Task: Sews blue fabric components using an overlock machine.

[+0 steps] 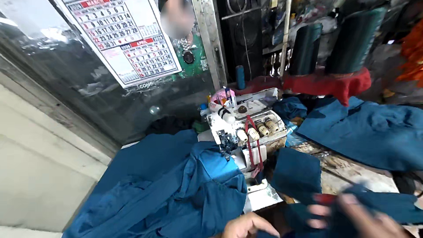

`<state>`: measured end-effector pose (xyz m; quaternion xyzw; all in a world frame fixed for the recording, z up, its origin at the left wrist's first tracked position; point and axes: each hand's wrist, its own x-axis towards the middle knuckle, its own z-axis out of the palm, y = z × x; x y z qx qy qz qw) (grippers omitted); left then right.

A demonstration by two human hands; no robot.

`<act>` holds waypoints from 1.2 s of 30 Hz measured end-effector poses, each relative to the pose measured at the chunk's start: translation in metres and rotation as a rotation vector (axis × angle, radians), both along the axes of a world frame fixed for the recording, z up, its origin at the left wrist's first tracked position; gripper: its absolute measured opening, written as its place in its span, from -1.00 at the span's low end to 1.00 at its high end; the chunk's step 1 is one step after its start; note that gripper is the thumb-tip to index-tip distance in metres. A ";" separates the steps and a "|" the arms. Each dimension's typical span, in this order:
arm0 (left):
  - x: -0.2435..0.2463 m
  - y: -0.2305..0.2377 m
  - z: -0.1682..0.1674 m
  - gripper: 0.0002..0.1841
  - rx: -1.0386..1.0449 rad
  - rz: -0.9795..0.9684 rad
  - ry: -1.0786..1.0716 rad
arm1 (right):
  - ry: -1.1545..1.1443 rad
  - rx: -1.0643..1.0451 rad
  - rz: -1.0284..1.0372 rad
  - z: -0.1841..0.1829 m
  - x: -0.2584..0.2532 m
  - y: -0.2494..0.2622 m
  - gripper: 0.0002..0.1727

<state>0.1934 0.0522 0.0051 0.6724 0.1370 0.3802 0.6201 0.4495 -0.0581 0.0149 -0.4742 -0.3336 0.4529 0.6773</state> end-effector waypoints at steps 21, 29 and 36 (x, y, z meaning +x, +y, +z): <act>0.002 -0.007 -0.020 -0.83 -0.104 0.342 0.279 | -0.116 0.072 0.115 -0.062 -0.108 0.049 -0.63; 0.010 -0.009 -0.015 -0.81 -0.061 0.391 0.410 | -0.124 0.087 0.329 -0.064 -0.085 0.036 -0.53; 0.008 0.008 -0.019 -0.72 -0.041 0.377 0.468 | -0.291 0.165 0.329 -0.059 -0.076 0.040 -0.64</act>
